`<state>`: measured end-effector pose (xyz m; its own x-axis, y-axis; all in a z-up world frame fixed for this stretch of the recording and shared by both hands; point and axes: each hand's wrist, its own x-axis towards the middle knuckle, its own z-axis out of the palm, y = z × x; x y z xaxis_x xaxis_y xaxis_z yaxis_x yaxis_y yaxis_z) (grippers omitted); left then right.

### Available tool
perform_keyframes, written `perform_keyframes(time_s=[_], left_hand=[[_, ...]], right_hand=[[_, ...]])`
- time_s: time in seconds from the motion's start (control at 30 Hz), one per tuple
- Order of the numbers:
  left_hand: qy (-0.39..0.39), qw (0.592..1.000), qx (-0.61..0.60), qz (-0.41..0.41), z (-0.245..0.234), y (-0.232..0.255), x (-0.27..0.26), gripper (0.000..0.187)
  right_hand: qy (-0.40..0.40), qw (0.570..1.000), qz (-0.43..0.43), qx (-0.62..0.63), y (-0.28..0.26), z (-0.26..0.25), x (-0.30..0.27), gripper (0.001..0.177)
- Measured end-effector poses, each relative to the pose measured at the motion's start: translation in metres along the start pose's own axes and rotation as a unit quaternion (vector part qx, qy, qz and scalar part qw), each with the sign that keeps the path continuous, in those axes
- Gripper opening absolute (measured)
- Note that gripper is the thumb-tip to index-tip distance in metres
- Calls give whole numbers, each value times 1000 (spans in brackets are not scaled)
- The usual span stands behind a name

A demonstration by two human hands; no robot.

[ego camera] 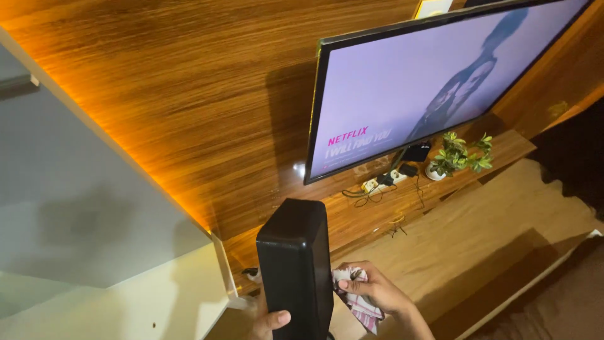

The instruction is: Cleaning a wooden tissue box cover using a spray bottle and a cloth.

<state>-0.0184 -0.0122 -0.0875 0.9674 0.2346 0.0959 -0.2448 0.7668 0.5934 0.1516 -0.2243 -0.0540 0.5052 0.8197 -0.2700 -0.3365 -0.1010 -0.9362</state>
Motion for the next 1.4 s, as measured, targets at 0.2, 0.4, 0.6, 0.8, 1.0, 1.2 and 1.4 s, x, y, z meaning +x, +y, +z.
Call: perform_keyframes(time_s=[0.2, 0.4, 0.6, 0.8, 1.0, 1.2, 1.4], left_hand=[[41, 998, -35, 11, -8, 12, -6, 94], [-15, 990, -124, 63, -74, -21, -6, 73], [60, 988, -82, 120, -124, -44, 2, 62], [56, 979, -155, 118, -95, -26, 14, 46], [162, 971, -140, 104, -35, 12, 16, 51], [168, 972, -129, 99, -15, 27, 8, 51], [191, 972, -111, 75, -5, 33, 9, 50]], right_hand=[[31, 998, 59, -1, 10, 19, -4, 22], [108, 987, 77, 92, 22, 40, -7, 27], [133, 989, 0, 67, 52, 59, -2, 20], [275, 956, -86, 55, 35, 113, -6, 20], [308, 942, -126, 34, 46, 128, -12, 20], [335, 936, -80, 77, 38, 150, -22, 25], [299, 927, -200, -110, 12, 153, -38, 21]])
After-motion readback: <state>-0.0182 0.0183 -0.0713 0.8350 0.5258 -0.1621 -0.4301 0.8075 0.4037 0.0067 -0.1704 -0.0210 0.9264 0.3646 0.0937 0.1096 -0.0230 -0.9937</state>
